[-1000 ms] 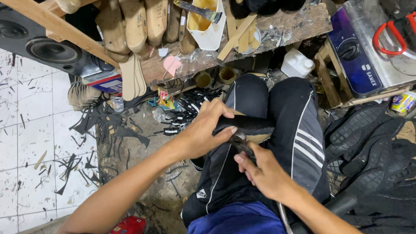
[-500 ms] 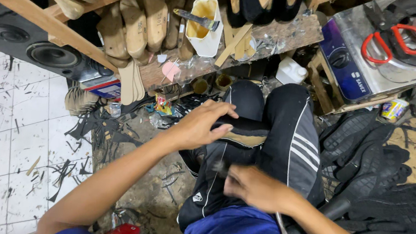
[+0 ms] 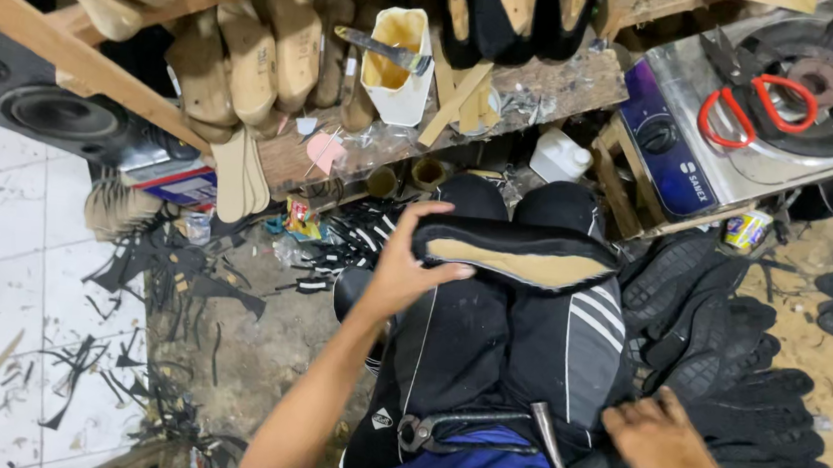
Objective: The person sits on the floor of a shoe workshop and hammers a black shoe upper stretched over a wooden last, working the edges with a hammer and pincers. They then pull the last out of the shoe, set it on the shelf, and press and hammer the sole of the finished shoe.
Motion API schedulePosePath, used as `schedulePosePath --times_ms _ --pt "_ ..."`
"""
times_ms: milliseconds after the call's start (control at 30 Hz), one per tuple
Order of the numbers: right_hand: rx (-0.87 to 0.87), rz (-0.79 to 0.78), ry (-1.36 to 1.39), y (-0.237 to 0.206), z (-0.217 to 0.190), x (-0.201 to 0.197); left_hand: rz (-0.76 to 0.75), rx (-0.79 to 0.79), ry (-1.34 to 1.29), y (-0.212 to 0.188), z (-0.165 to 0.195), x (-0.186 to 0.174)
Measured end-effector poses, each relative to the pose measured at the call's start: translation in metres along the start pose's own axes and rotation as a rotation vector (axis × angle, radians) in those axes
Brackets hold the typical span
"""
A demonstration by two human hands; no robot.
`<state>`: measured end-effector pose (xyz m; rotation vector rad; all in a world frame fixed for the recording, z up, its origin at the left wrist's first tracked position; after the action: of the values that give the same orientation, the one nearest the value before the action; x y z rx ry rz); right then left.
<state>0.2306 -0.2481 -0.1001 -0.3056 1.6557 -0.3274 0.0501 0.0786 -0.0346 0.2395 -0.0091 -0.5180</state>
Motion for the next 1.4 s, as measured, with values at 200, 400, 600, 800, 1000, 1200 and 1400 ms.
schedulePosePath --times_ms 200,400,600,800,1000,1200,1400 --pt "0.010 -0.068 0.220 0.002 0.015 -0.044 0.122 0.028 0.003 0.001 -0.007 0.019" --pt "0.492 0.217 0.556 0.030 0.020 -0.156 0.160 -0.040 0.010 0.011 -0.020 0.025" --pt "-0.580 1.082 1.521 0.037 -0.052 -0.260 0.215 -0.003 -0.092 0.012 -0.034 0.028" --pt "0.162 0.572 0.616 0.152 -0.060 -0.214 0.244 0.005 -0.081 0.015 -0.041 0.026" --pt "-0.322 1.162 1.387 0.111 -0.064 -0.220 0.287 0.047 0.000 0.008 -0.033 0.022" --pt "-0.005 0.888 0.627 0.149 -0.053 -0.180 0.282 0.061 0.051 0.013 -0.029 0.019" --pt "-0.336 1.251 1.542 0.120 -0.051 -0.182 0.285 -0.029 0.043 0.008 -0.039 0.024"
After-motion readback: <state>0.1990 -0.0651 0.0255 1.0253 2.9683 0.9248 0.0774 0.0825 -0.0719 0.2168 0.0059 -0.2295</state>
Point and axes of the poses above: each hand's wrist, its own y-axis towards the middle knuckle, its own x-axis out of the palm, z = x × y, the point moved 7 cm from there along y, towards the middle knuckle, and after that the axes turned 12 degrees about z, right-handed, at the moved point
